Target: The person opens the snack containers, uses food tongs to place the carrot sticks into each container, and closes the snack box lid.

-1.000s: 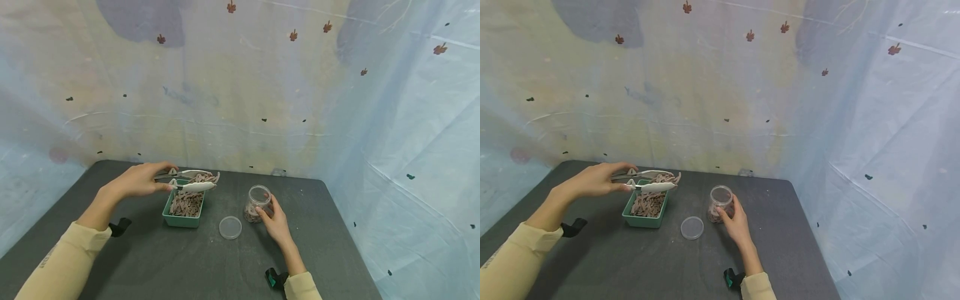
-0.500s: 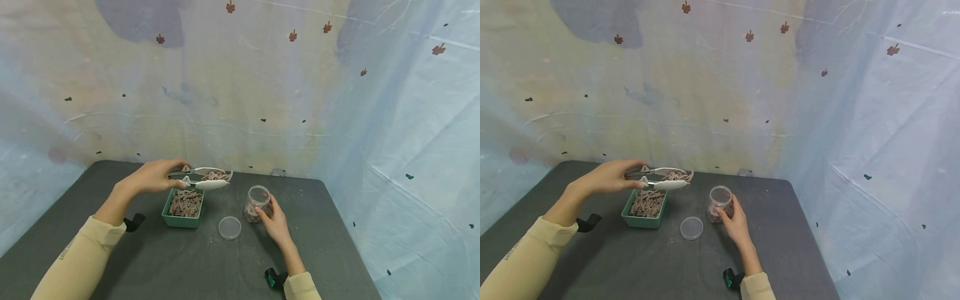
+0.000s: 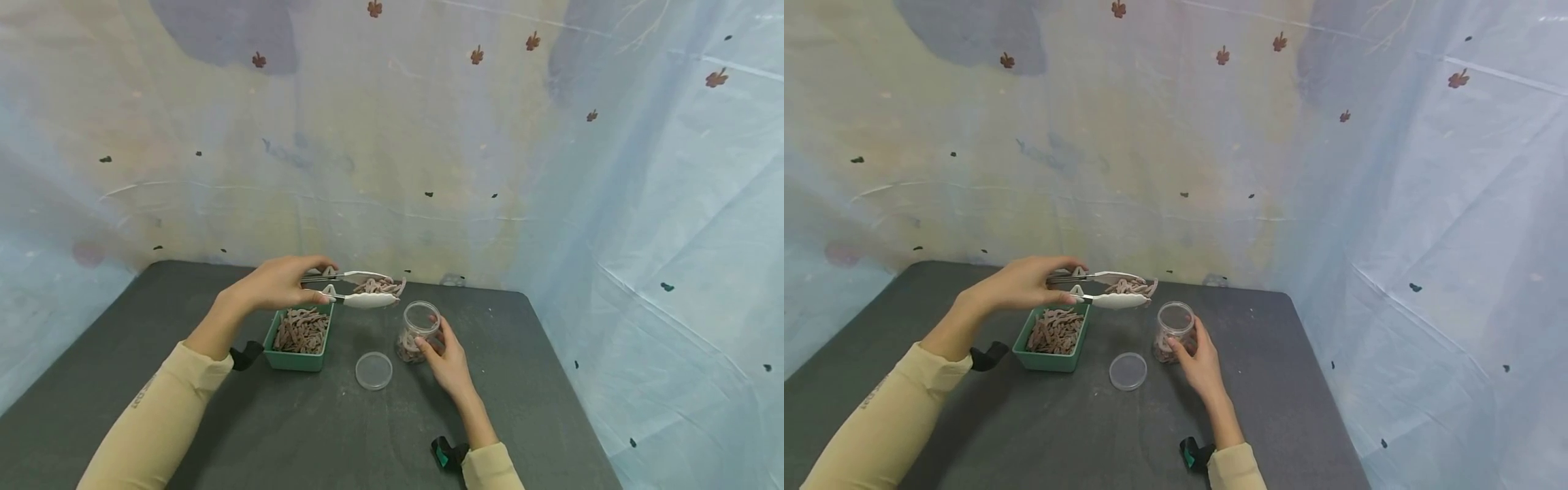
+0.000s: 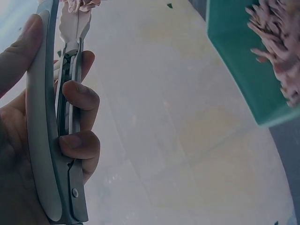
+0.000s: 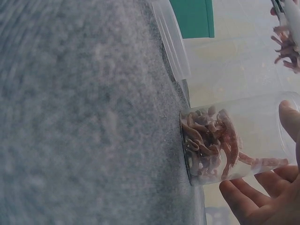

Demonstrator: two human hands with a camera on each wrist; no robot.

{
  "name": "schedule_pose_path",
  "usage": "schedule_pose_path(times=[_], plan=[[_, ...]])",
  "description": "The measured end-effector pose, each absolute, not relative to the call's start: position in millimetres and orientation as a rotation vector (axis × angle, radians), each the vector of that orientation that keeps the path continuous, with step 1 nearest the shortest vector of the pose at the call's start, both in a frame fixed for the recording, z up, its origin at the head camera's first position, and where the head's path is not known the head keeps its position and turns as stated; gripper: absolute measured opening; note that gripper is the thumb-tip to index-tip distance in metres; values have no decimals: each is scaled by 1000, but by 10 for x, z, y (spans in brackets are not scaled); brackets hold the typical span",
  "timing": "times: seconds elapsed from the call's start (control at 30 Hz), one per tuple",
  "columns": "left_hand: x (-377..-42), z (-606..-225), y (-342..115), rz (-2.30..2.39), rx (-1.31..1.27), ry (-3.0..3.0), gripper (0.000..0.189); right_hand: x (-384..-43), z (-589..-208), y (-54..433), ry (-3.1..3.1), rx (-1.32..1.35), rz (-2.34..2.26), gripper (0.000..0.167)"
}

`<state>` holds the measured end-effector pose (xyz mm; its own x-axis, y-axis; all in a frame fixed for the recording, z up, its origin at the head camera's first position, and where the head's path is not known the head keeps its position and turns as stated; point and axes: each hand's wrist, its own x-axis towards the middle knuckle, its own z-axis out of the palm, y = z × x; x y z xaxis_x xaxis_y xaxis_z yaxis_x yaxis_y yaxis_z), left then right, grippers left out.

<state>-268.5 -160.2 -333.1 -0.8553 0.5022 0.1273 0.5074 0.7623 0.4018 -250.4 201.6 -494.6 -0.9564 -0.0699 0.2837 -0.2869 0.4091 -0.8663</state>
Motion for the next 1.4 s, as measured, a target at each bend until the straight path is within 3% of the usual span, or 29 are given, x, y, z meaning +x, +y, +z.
schedule_pose_path(times=[0.8, 1.4], plan=[[-2958, -3385, -924, -659, -1012, -2928, 62, -2509, -4922, 2023, -2472, 312, 1568, 74], [-3077, -3407, -741, -678, -1014, -3029, 64, -2496, -4926, 2034, -2485, 303, 1574, 81]])
